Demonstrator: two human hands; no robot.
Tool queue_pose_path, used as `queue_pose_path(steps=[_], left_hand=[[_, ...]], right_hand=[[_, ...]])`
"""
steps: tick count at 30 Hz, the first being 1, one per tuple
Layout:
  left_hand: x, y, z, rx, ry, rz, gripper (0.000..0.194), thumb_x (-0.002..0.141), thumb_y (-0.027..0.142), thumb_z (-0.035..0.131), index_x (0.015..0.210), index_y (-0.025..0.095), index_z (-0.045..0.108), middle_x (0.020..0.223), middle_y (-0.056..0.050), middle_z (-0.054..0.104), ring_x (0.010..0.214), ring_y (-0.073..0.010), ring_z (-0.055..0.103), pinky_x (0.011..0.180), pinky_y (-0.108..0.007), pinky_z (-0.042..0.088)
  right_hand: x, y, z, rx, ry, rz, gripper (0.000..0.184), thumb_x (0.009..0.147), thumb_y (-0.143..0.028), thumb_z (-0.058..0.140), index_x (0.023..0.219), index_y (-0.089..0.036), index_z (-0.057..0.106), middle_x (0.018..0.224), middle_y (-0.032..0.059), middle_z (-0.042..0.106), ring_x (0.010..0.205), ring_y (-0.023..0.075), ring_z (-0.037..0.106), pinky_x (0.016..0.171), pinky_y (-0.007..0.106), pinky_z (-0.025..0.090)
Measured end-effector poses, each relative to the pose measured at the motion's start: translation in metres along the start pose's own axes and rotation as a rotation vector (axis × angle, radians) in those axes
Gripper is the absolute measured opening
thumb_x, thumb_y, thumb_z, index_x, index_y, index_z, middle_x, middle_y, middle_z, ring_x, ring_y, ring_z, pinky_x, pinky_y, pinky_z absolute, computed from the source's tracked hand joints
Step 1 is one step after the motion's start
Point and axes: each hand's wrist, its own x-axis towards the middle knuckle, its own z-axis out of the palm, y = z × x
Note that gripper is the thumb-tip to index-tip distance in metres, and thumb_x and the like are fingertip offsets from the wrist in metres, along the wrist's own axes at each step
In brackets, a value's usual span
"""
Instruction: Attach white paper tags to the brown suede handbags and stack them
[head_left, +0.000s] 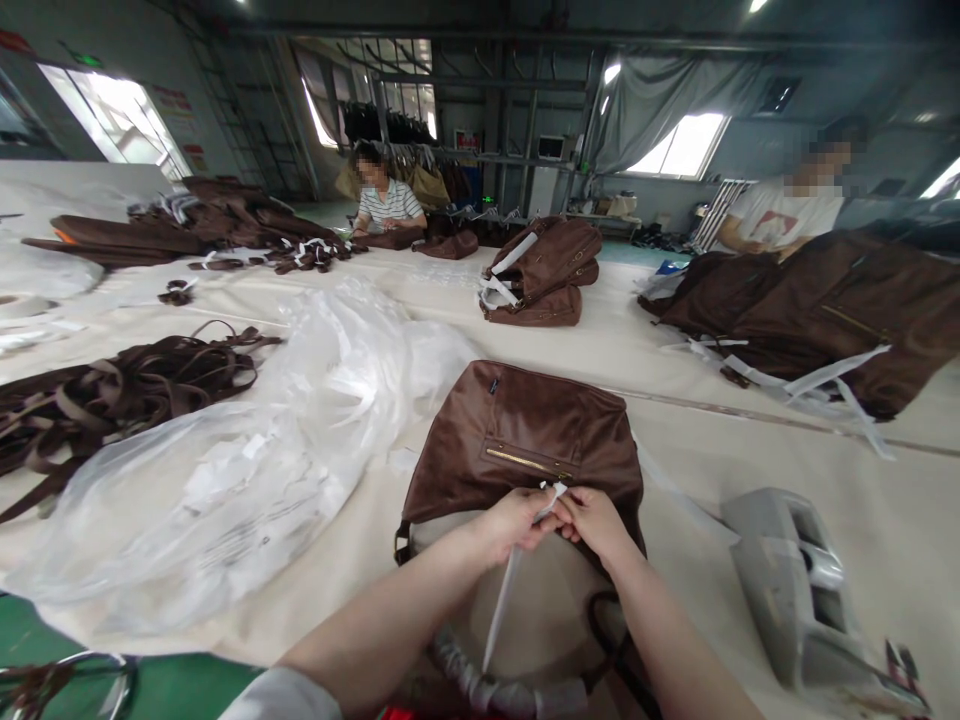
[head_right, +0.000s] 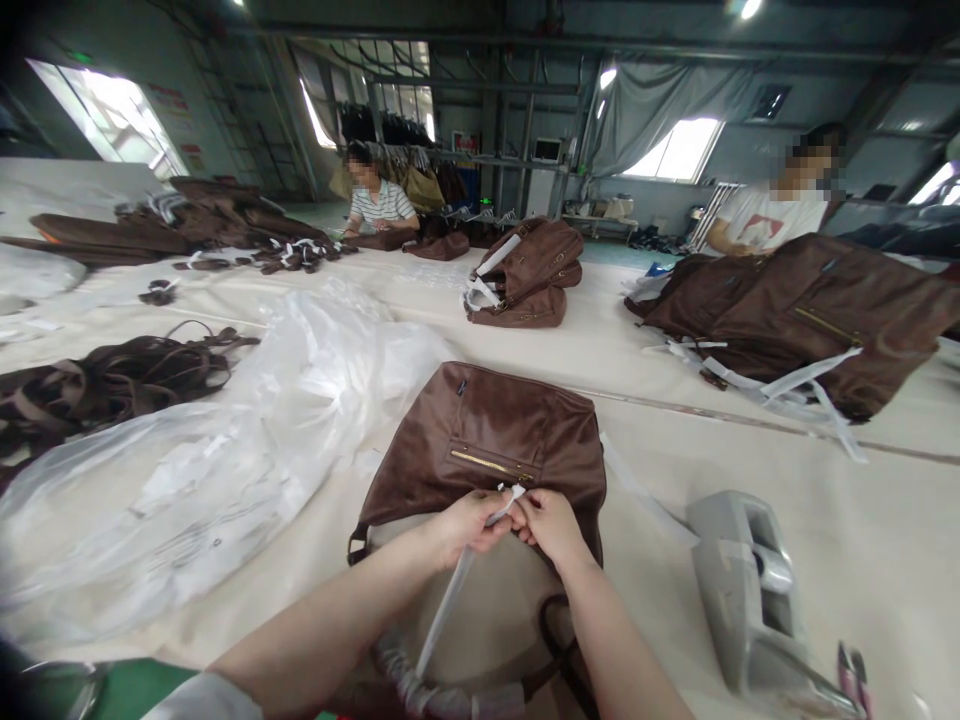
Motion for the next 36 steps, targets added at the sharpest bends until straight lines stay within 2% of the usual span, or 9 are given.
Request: queue_pose_path(steps=[3, 5, 11, 14, 18, 22, 28, 32, 36], left_hand=[[-0.005, 0.001, 0.006, 0.595, 0.325, 0.324, 0.032, 0.092, 0.032, 0.037, 0.084, 0.014, 0.063, 0.069, -0.003, 0.055, 0.060, -0.0127, 0.049, 0.060, -0.024, 0.041], [-0.010, 0.004, 0.007, 0.952, 0.411, 0.406, 0.031, 0.094, 0.029, 0.035, 0.091, 0.016, 0.063, 0.084, -0.008, 0.061, 0.079, -0.0180, 0.056, 0.076, -0.029, 0.043], [-0.018, 0.005, 0.016, 1.431, 0.357, 0.301, 0.039, 0.093, 0.016, 0.033, 0.128, 0.011, 0.047, 0.107, -0.018, 0.057, 0.088, -0.0250, 0.061, 0.076, -0.036, 0.047], [-0.018, 0.003, 0.022, 1.495, 0.350, 0.281, 0.045, 0.091, 0.013, 0.033, 0.136, 0.009, 0.038, 0.110, -0.019, 0.055, 0.090, -0.0265, 0.060, 0.075, -0.038, 0.048], [-0.019, 0.002, 0.023, 1.432, 0.328, 0.296, 0.040, 0.090, 0.014, 0.034, 0.129, 0.011, 0.044, 0.109, -0.016, 0.057, 0.089, -0.0252, 0.060, 0.076, -0.036, 0.047], [-0.017, 0.001, 0.019, 1.196, 0.324, 0.327, 0.028, 0.093, 0.020, 0.031, 0.100, 0.018, 0.057, 0.095, -0.009, 0.061, 0.087, -0.0209, 0.059, 0.079, -0.031, 0.045], [-0.009, -0.002, 0.009, 0.896, 0.240, 0.304, 0.025, 0.089, 0.017, 0.034, 0.079, 0.018, 0.057, 0.074, -0.003, 0.059, 0.072, -0.0153, 0.055, 0.070, -0.025, 0.041], [-0.004, -0.006, 0.004, 0.619, 0.191, 0.235, 0.027, 0.089, 0.023, 0.038, 0.068, 0.016, 0.054, 0.057, 0.002, 0.047, 0.055, -0.0111, 0.043, 0.055, -0.023, 0.034], [-0.005, -0.005, 0.004, 0.171, 0.136, 0.072, 0.032, 0.087, 0.043, 0.044, 0.075, 0.015, 0.053, 0.052, 0.007, 0.037, 0.041, -0.0059, 0.026, 0.042, -0.020, 0.019]], right_hand=[[-0.009, -0.004, -0.005, 0.074, 0.071, 0.014, 0.038, 0.078, -0.053, 0.058, 0.066, -0.017, 0.061, 0.054, 0.0009, 0.061, 0.042, 0.0100, 0.053, 0.038, 0.020, 0.037], [-0.015, -0.009, -0.007, 0.168, 0.095, 0.030, 0.045, 0.077, -0.060, 0.057, 0.066, -0.016, 0.061, 0.050, 0.0011, 0.059, 0.039, 0.0098, 0.051, 0.036, 0.019, 0.035], [-0.023, -0.022, -0.005, 0.210, -0.009, 0.120, 0.070, 0.081, -0.074, 0.035, 0.062, -0.013, 0.063, 0.046, 0.0057, 0.060, 0.034, 0.0094, 0.051, 0.032, 0.018, 0.030], [-0.023, -0.021, -0.003, 0.168, -0.009, 0.119, 0.063, 0.080, -0.071, 0.043, 0.061, -0.014, 0.062, 0.045, 0.0034, 0.058, 0.034, 0.0090, 0.049, 0.032, 0.018, 0.028], [-0.022, -0.012, -0.002, 0.156, -0.029, 0.030, 0.045, 0.074, -0.060, 0.060, 0.064, -0.017, 0.060, 0.047, -0.0016, 0.057, 0.036, 0.0084, 0.048, 0.035, 0.019, 0.031], [-0.022, -0.007, -0.001, 0.163, -0.023, -0.025, 0.039, 0.076, -0.055, 0.059, 0.064, -0.018, 0.059, 0.049, -0.0022, 0.056, 0.039, 0.0085, 0.048, 0.039, 0.020, 0.033], [-0.023, -0.008, 0.000, 0.121, -0.002, -0.053, 0.031, 0.077, -0.046, 0.057, 0.064, -0.018, 0.059, 0.048, -0.0030, 0.056, 0.041, 0.0093, 0.048, 0.042, 0.021, 0.034], [-0.023, -0.007, 0.000, 0.087, 0.002, -0.066, 0.028, 0.077, -0.042, 0.056, 0.063, -0.019, 0.059, 0.048, -0.0030, 0.055, 0.042, 0.0102, 0.048, 0.043, 0.022, 0.035], [-0.022, -0.006, -0.001, 0.102, -0.007, -0.067, 0.029, 0.078, -0.043, 0.056, 0.063, -0.019, 0.059, 0.048, -0.0033, 0.055, 0.043, 0.0097, 0.047, 0.044, 0.021, 0.035]])
